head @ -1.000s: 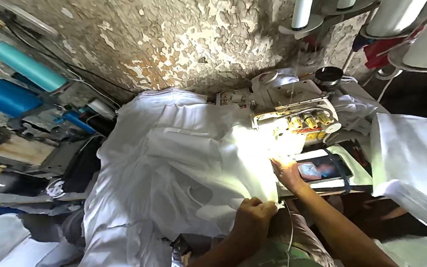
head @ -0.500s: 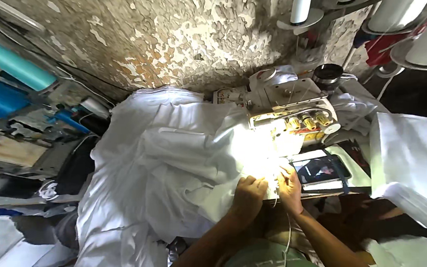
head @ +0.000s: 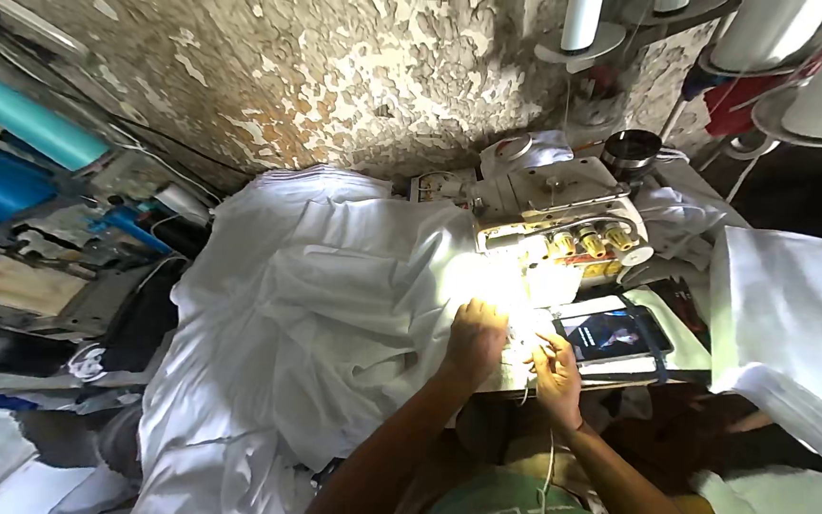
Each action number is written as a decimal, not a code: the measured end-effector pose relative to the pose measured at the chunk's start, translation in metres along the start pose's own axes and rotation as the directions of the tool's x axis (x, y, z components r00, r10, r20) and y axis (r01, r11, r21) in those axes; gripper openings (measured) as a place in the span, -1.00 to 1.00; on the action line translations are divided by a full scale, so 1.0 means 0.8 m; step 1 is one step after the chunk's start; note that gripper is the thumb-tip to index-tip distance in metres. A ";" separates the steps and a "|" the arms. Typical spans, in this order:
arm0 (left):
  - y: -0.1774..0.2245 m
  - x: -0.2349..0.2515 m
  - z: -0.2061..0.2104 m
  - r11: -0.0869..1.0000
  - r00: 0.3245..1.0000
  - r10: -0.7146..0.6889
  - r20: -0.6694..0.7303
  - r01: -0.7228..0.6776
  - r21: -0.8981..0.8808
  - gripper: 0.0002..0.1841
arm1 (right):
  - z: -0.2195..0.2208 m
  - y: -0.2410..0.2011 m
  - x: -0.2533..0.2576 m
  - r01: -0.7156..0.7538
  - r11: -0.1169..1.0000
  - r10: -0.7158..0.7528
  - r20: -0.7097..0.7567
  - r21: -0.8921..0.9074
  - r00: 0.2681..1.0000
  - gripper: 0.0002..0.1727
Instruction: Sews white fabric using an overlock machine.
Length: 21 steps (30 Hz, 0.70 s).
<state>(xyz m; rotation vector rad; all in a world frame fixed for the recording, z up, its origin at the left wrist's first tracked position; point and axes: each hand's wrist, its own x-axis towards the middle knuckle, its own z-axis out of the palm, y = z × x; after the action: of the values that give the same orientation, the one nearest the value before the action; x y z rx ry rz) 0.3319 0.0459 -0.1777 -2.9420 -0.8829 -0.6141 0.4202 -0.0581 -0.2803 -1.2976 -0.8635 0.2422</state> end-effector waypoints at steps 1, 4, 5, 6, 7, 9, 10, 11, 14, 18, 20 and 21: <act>0.003 0.003 -0.003 0.999 0.998 -0.032 0.048 0.032 0.003 -0.86 | -0.001 -0.001 0.000 -0.005 1.000 0.005 0.002 0.004 1.000 -0.68; 0.011 0.016 -0.016 0.991 0.961 -0.131 0.244 0.129 0.024 -0.81 | -0.001 -0.005 0.000 -0.027 0.999 0.027 0.005 0.021 1.000 -0.68; 0.013 0.021 -0.018 0.988 0.940 -0.155 0.304 0.151 0.034 -0.79 | 0.000 -0.006 -0.001 -0.027 0.999 0.026 0.011 0.033 1.000 -0.69; 0.015 0.026 -0.020 0.985 0.921 -0.172 0.348 0.167 0.044 -0.77 | 0.002 -0.007 -0.002 -0.028 0.999 0.027 0.022 0.047 0.999 -0.70; 0.017 0.029 -0.020 0.983 0.911 -0.182 0.369 0.175 0.055 -0.76 | 0.004 -0.008 -0.002 -0.044 0.997 0.042 0.035 0.059 0.999 -0.70; 0.019 0.036 -0.021 0.980 0.889 -0.198 0.412 0.183 0.076 -0.74 | 0.009 -0.012 -0.001 -0.135 0.987 0.129 0.077 0.092 0.989 -0.72; 0.019 0.038 -0.020 0.981 0.886 -0.194 0.422 0.175 0.085 -0.74 | 0.012 -0.017 0.001 -0.224 0.969 0.212 0.111 0.103 0.971 -0.72; 0.018 0.039 -0.020 0.982 0.879 -0.190 0.436 0.169 0.088 -0.75 | 0.016 -0.025 0.005 -0.347 0.930 0.327 0.158 0.118 0.932 -0.72; 0.008 0.034 -0.016 0.989 0.917 -0.138 0.375 0.146 0.008 -0.78 | 0.029 -0.044 0.027 -0.736 0.637 0.660 0.332 0.229 0.674 -0.62; -0.021 -0.006 -0.028 0.861 0.985 -0.108 0.138 0.162 -0.482 -0.75 | 0.045 -0.050 0.038 -0.846 0.281 0.788 0.394 0.453 0.472 -0.60; -0.053 -0.053 -0.049 0.842 0.969 -0.222 0.105 0.245 -0.481 -0.68 | 0.046 -0.050 0.039 -0.823 0.260 0.805 0.358 0.505 0.474 -0.70; -0.078 -0.085 -0.057 0.871 0.954 -0.299 0.039 0.289 -0.397 -0.67 | 0.044 -0.050 0.038 -0.819 0.249 0.804 0.361 0.517 0.473 -0.72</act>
<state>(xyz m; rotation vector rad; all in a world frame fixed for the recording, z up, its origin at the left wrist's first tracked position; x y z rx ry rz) 0.2298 0.0567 -0.1672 -3.1589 -1.3719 -0.9449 0.4052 -0.0258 -0.2307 -0.9472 0.0477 1.3053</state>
